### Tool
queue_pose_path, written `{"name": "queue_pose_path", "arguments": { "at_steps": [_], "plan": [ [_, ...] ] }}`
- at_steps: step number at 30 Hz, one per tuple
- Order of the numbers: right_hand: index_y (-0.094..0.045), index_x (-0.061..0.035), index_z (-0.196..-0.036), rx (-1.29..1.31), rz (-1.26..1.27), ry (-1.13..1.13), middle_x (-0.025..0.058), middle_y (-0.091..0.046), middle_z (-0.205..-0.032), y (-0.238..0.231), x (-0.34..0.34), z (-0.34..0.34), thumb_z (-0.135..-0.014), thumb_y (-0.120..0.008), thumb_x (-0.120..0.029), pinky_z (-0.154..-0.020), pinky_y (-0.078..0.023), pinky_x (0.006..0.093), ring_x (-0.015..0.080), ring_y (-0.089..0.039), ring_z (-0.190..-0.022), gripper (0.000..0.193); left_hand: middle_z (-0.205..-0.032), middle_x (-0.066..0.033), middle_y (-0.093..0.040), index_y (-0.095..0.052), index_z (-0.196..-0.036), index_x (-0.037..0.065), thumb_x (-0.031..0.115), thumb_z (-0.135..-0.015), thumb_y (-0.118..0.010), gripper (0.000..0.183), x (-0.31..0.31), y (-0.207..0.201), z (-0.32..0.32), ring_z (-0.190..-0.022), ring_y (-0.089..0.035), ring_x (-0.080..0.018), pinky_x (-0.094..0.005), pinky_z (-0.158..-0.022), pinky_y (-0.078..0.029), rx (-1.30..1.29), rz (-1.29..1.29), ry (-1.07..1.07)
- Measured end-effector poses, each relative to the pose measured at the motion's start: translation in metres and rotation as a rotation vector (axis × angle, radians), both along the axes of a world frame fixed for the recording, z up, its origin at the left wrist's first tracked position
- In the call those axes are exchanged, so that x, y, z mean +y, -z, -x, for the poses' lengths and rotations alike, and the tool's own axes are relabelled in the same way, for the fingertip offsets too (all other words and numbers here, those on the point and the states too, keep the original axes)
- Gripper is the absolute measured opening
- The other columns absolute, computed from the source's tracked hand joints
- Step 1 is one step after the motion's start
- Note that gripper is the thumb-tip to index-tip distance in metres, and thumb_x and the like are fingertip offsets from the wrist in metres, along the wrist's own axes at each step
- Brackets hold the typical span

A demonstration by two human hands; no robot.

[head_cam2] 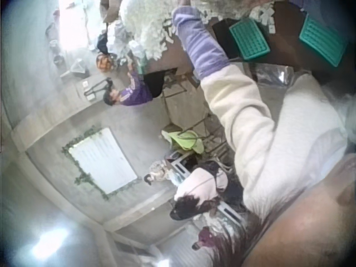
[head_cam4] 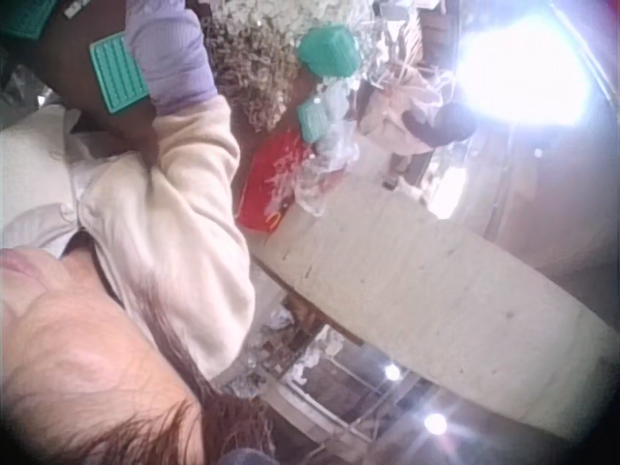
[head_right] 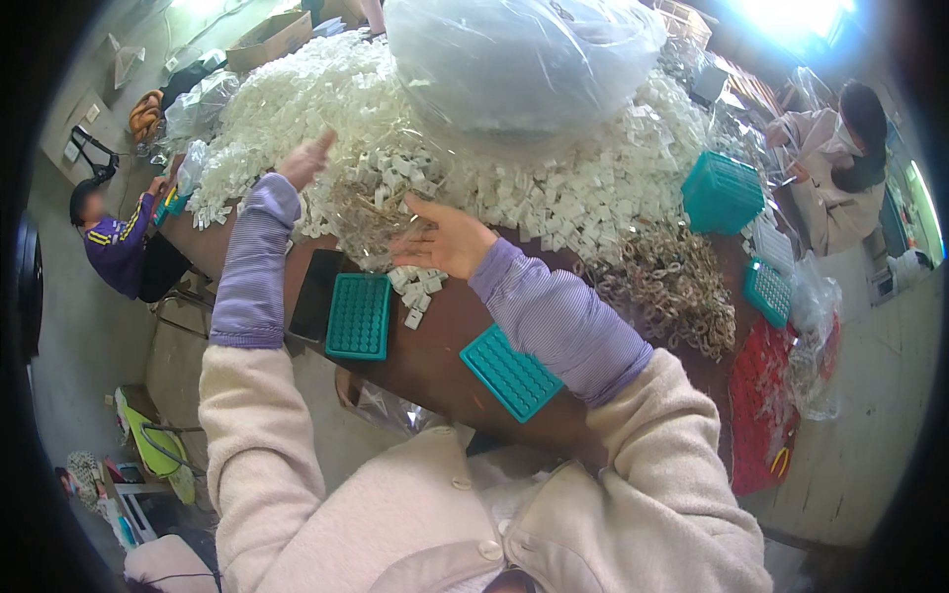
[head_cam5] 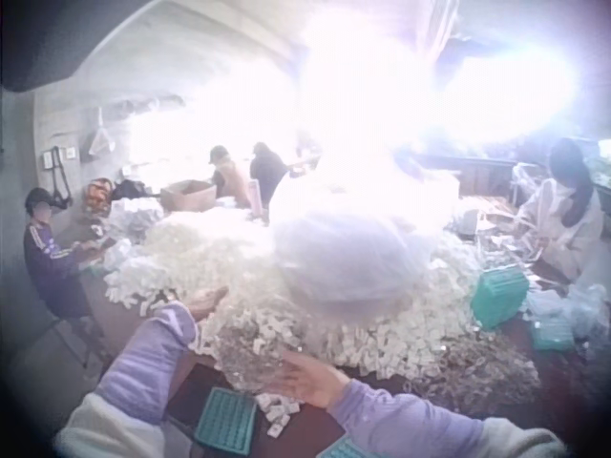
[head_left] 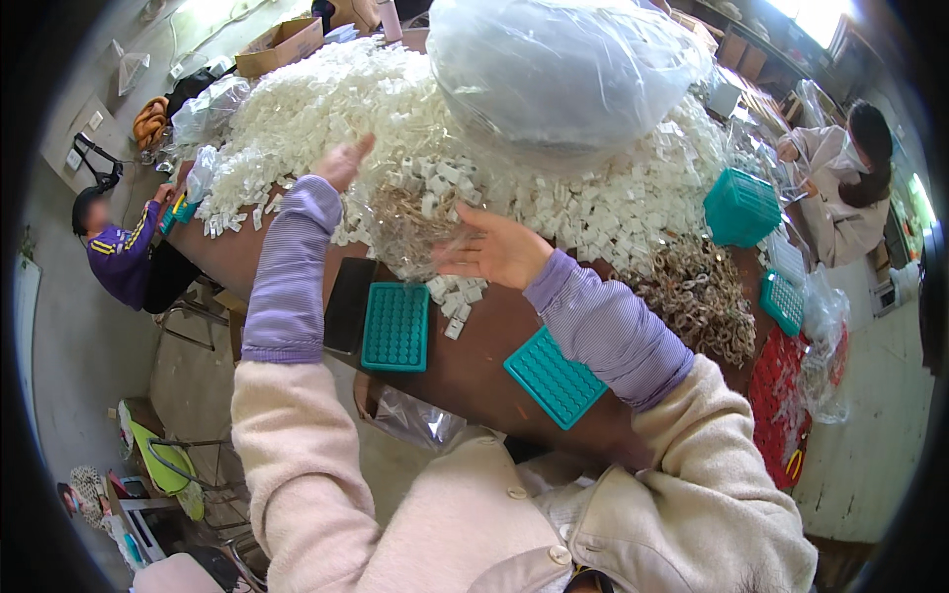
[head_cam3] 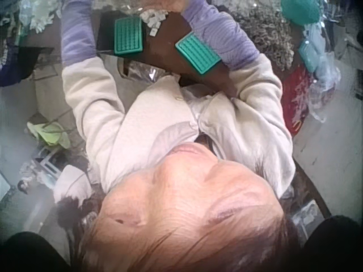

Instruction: The person repeatedly picks small white plastic housings and metal pins from a table, inserts the pins into the housings, and places the assembled units into teal trays. The person also moves a plastic bag of parts and repositions trays on the table.

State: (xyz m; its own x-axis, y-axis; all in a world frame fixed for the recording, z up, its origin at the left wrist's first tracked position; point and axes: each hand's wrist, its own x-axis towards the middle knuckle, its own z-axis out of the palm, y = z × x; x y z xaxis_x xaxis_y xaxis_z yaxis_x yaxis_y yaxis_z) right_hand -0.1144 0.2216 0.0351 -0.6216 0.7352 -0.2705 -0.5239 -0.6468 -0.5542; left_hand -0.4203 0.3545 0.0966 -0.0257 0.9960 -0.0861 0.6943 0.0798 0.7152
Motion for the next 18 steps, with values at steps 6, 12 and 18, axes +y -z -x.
{"name": "queue_pose_path", "arguments": {
  "at_steps": [6, 12, 18],
  "plan": [
    [-0.055, 0.0016, -0.131, -0.05, -0.018, 0.073, 0.0297, -0.063, -0.126, -0.012, 0.003, 0.017, -0.1, -0.075, -0.032, -0.11, -0.052, 0.0601, 0.0413, -0.06, -0.13, 0.05, -0.103, -0.006, -0.067, -0.062, -0.143, 0.005, 0.086, -0.094, -0.047, 0.096, 0.021, 0.011, -0.012, -0.087, -0.062, -0.0183, -0.0363, -0.079, -0.052, -0.008, 0.357, 0.098],
    [-0.061, 0.0051, -0.118, -0.08, -0.121, 0.105, 0.0244, -0.072, -0.108, -0.026, 0.004, 0.023, -0.103, -0.069, -0.02, -0.105, -0.058, 0.0556, 0.038, -0.071, -0.111, 0.03, -0.065, 0.0064, -0.051, -0.077, -0.11, 0.009, 0.035, -0.096, -0.078, 0.029, 0.016, 0.011, -0.017, -0.051, -0.043, -0.0066, -0.0256, -0.048, -0.037, -0.262, 0.23, 0.082],
    [-0.058, 0.0148, -0.118, -0.174, -0.25, 0.186, 0.0244, -0.072, -0.101, -0.06, -0.009, 0.008, -0.103, -0.062, -0.008, -0.097, -0.064, 0.0519, 0.0374, -0.075, -0.1, 0.028, -0.072, 0.004, -0.058, -0.077, -0.109, 0.01, 0.029, -0.099, -0.075, 0.021, -0.004, -0.014, -0.016, -0.057, -0.055, -0.0067, -0.0291, -0.048, -0.045, -0.028, -0.363, 0.072]
  ]
}}
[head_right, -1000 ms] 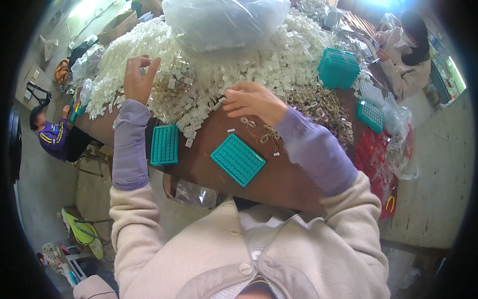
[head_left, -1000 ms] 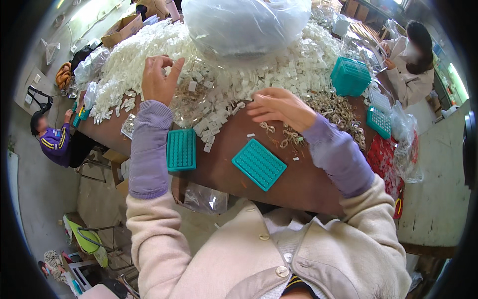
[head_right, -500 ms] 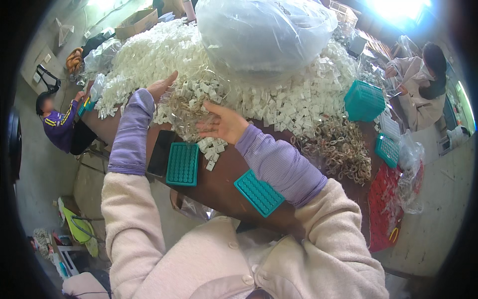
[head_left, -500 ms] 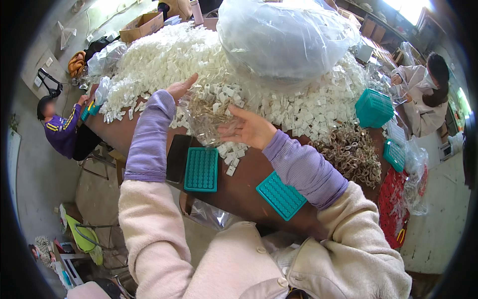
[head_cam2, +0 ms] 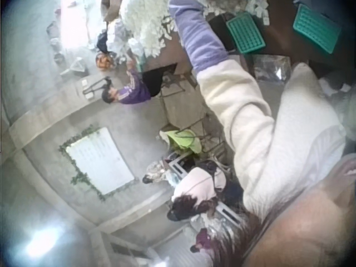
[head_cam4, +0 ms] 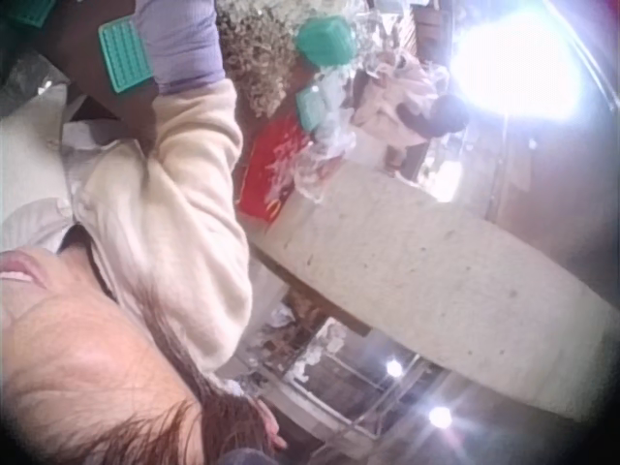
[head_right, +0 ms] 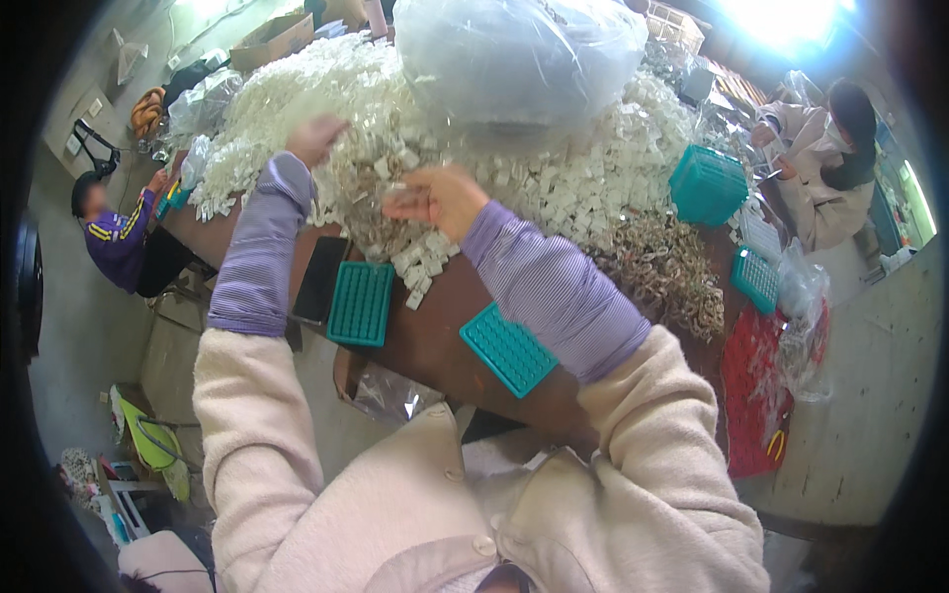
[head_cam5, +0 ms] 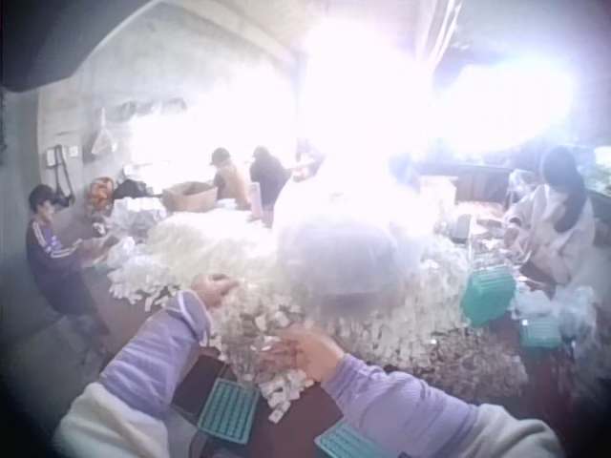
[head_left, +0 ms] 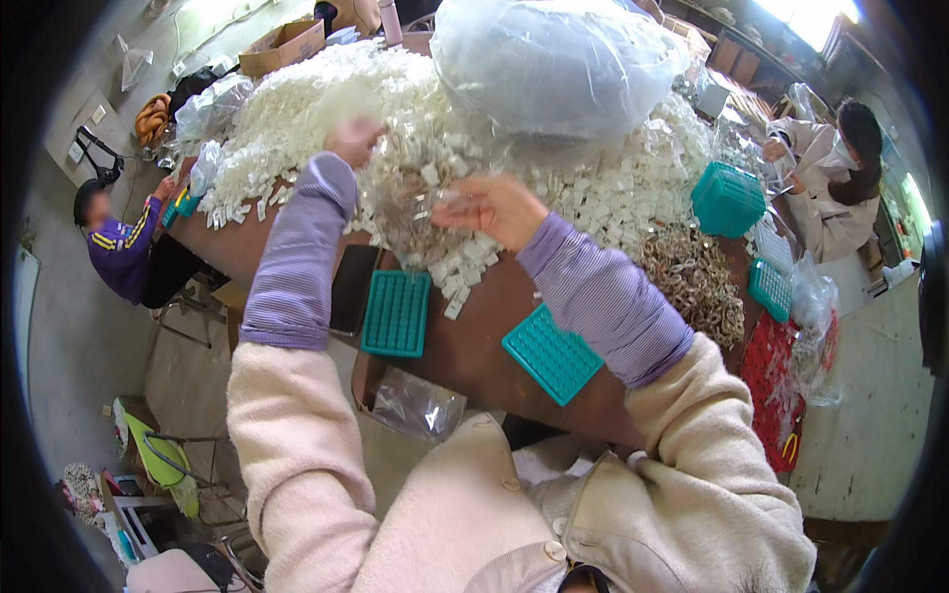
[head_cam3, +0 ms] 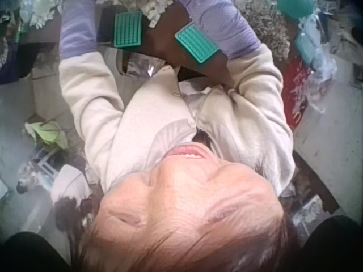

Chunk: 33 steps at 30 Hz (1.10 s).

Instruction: The person repeatedly picks small white plastic housings and metal pins from a table, inserts the pins into the housings, and places the assembled units into teal trays. The person also moves a plastic bag of parts and repositions trays on the table.

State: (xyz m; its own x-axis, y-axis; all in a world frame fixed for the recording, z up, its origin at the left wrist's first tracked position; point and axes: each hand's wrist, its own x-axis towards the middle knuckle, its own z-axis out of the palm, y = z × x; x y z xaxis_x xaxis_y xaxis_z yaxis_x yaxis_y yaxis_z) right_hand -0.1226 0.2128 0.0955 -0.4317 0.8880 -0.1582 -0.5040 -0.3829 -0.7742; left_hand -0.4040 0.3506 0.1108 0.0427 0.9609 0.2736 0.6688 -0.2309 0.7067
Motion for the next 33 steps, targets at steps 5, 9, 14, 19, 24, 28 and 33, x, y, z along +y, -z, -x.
{"name": "queue_pose_path", "arguments": {
  "at_steps": [5, 9, 14, 19, 24, 28, 33],
  "plan": [
    [-0.06, 0.0142, -0.118, -0.077, -0.239, -0.035, 0.0239, -0.071, -0.106, -0.05, -0.004, -0.055, -0.103, -0.06, -0.006, -0.09, -0.067, 0.0499, 0.036, -0.077, -0.094, 0.026, -0.086, -0.007, -0.073, -0.072, -0.113, 0.006, 0.02, -0.105, -0.065, 0.018, -0.077, -0.086, -0.029, -0.065, -0.07, -0.0138, -0.0297, -0.06, -0.062, -0.385, 0.022, 0.024],
    [-0.073, -0.0019, -0.101, -0.246, -0.309, -0.052, 0.0044, -0.074, -0.089, -0.093, 0.001, -0.123, -0.099, -0.068, -0.008, -0.082, -0.068, 0.0427, 0.0142, -0.073, -0.069, 0.008, -0.085, -0.009, -0.074, -0.067, -0.112, 0.001, 0.019, -0.106, -0.064, 0.02, -0.139, -0.116, -0.073, -0.064, -0.074, -0.0159, -0.0308, -0.06, -0.065, -0.494, 0.01, 0.197],
    [-0.075, -0.0036, -0.106, -0.979, -0.436, 0.045, 0.0057, -0.067, -0.096, -0.09, 0.01, -0.163, -0.091, -0.077, -0.018, -0.059, -0.065, 0.0304, 0.0139, -0.063, -0.06, 0.022, -0.099, -0.015, -0.072, -0.065, -0.116, -0.003, 0.02, -0.104, -0.066, 0.026, -0.193, -0.073, -0.137, -0.086, -0.079, -0.0265, -0.0364, -0.072, -0.067, -0.603, 0.163, 0.492],
    [-0.077, -0.0014, -0.105, -1.251, -0.533, 0.076, 0.0059, -0.067, -0.08, -0.041, -0.01, -0.19, -0.086, -0.08, -0.021, -0.049, -0.058, 0.029, 0.0138, -0.062, -0.058, 0.027, -0.096, -0.0124, -0.072, -0.064, -0.12, -0.001, 0.041, -0.11, -0.053, 0.045, -0.188, -0.015, -0.15, -0.092, -0.078, -0.0268, -0.0382, -0.07, -0.063, -0.305, 0.623, 0.495],
    [-0.06, 0.0137, -0.123, -1.154, -0.571, 0.261, 0.0069, -0.062, -0.076, -0.023, -0.051, -0.208, -0.088, -0.082, -0.037, -0.045, -0.053, 0.0262, 0.0099, -0.062, -0.053, 0.065, -0.108, -0.0168, -0.071, -0.05, -0.146, -0.006, 0.08, -0.099, -0.045, 0.098, -0.121, 0.008, -0.148, -0.085, -0.075, -0.0252, -0.0366, -0.071, -0.063, -0.214, 0.839, 0.263],
    [-0.056, 0.0169, -0.118, -1.259, -0.249, -0.069, 0.0092, -0.063, -0.07, -0.029, -0.073, -0.217, -0.093, -0.079, -0.047, -0.047, -0.06, 0.0278, 0.0145, -0.069, -0.053, 0.072, -0.114, -0.0128, -0.072, -0.049, -0.15, 0.002, 0.078, -0.101, -0.043, 0.09, -0.102, 0.025, -0.201, -0.088, -0.075, -0.0185, -0.0318, -0.066, -0.062, -0.237, 0.947, 0.393],
    [-0.064, 0.0067, -0.104, -0.796, -0.287, 0.128, 0.0058, -0.064, -0.07, -0.022, -0.103, -0.22, -0.096, -0.078, -0.029, -0.046, -0.06, 0.027, 0.0139, -0.069, -0.053, 0.039, -0.105, -0.0016, -0.07, -0.065, -0.133, 0.011, 0.035, -0.102, -0.068, 0.039, -0.114, 0.017, -0.217, -0.066, -0.069, -0.0108, -0.0256, -0.053, -0.058, -0.486, 0.797, 0.598]
  ]
}}
